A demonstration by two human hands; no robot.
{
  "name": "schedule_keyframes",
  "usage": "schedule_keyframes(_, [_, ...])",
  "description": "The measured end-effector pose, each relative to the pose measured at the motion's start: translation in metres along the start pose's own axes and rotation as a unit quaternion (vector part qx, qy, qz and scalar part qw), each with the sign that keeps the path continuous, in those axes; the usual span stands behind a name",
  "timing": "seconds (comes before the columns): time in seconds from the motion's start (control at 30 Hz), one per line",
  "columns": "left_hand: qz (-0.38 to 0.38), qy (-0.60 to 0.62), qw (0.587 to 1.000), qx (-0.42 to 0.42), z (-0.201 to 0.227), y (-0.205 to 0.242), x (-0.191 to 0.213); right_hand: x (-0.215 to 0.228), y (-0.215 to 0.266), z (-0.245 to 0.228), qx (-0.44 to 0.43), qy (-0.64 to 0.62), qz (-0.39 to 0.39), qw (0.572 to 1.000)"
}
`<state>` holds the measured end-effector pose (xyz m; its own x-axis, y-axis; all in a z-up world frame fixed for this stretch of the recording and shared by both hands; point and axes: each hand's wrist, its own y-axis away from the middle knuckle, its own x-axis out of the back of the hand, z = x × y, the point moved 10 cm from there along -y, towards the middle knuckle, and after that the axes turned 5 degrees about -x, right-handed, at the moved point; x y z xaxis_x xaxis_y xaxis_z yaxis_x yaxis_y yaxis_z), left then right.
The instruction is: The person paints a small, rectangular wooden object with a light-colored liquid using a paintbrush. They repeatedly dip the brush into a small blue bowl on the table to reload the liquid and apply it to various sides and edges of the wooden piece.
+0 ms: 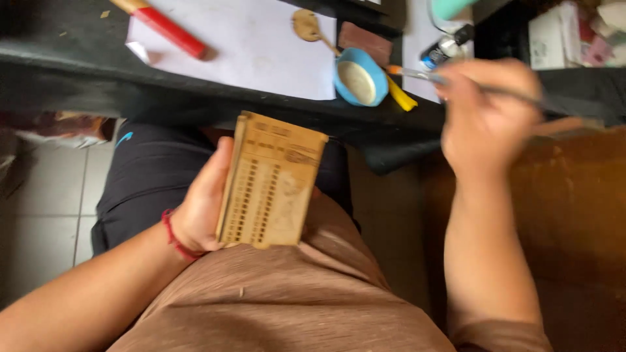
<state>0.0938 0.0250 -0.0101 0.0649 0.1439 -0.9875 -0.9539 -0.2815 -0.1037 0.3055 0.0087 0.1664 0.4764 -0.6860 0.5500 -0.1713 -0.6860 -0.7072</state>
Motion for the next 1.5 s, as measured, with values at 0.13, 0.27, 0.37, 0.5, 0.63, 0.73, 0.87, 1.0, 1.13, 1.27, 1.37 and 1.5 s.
schedule_keyframes(0.13, [0.009, -0.001, 1.000, -0.028, 0.007, -0.002, -0.008, -0.042, 0.002, 0.080, -0.073, 0.006, -0.136, 0.988])
schedule_keyframes(0.27, [0.021, -0.010, 1.000, -0.018, 0.005, -0.005, -0.008, -0.058, 0.010, 0.095, -0.173, -0.047, -0.156, 0.971])
schedule_keyframes(0.37, [0.019, -0.023, 0.999, -0.038, 0.009, -0.008, -0.016, -0.066, 0.012, 0.087, -0.197, -0.069, -0.178, 0.962])
schedule_keyframes(0.5, [0.020, 0.006, 0.999, -0.034, 0.009, -0.008, -0.017, -0.072, 0.015, 0.097, -0.229, -0.082, -0.184, 0.952])
schedule_keyframes(0.63, [0.001, 0.036, 0.998, -0.061, 0.014, -0.008, -0.017, -0.078, 0.022, 0.117, -0.275, -0.069, -0.208, 0.936])
schedule_keyframes(0.73, [0.011, 0.022, 0.997, -0.067, 0.015, -0.008, -0.021, -0.070, 0.021, 0.122, -0.287, -0.045, -0.197, 0.936])
schedule_keyframes(0.87, [0.006, 0.020, 0.998, -0.067, 0.017, -0.008, -0.020, -0.060, 0.018, 0.129, -0.267, -0.061, -0.164, 0.948])
schedule_keyframes(1.0, [0.000, 0.018, 0.997, -0.070, 0.017, -0.008, -0.020, -0.044, 0.023, 0.150, -0.285, -0.151, -0.052, 0.945])
schedule_keyframes(1.13, [-0.004, 0.018, 0.997, -0.077, 0.019, -0.009, -0.019, -0.039, 0.044, 0.179, -0.397, -0.252, 0.043, 0.882])
schedule_keyframes(1.27, [0.007, 0.026, 0.997, -0.066, 0.015, -0.010, -0.016, -0.039, 0.049, 0.177, -0.407, -0.283, 0.058, 0.866])
schedule_keyframes(1.37, [0.026, 0.026, 0.997, -0.064, 0.013, -0.010, -0.011, -0.036, 0.054, 0.164, -0.410, -0.310, 0.059, 0.856])
schedule_keyframes(1.5, [0.040, 0.028, 0.996, -0.072, 0.016, -0.007, -0.002, -0.029, 0.054, 0.081, -0.297, -0.358, 0.048, 0.884])
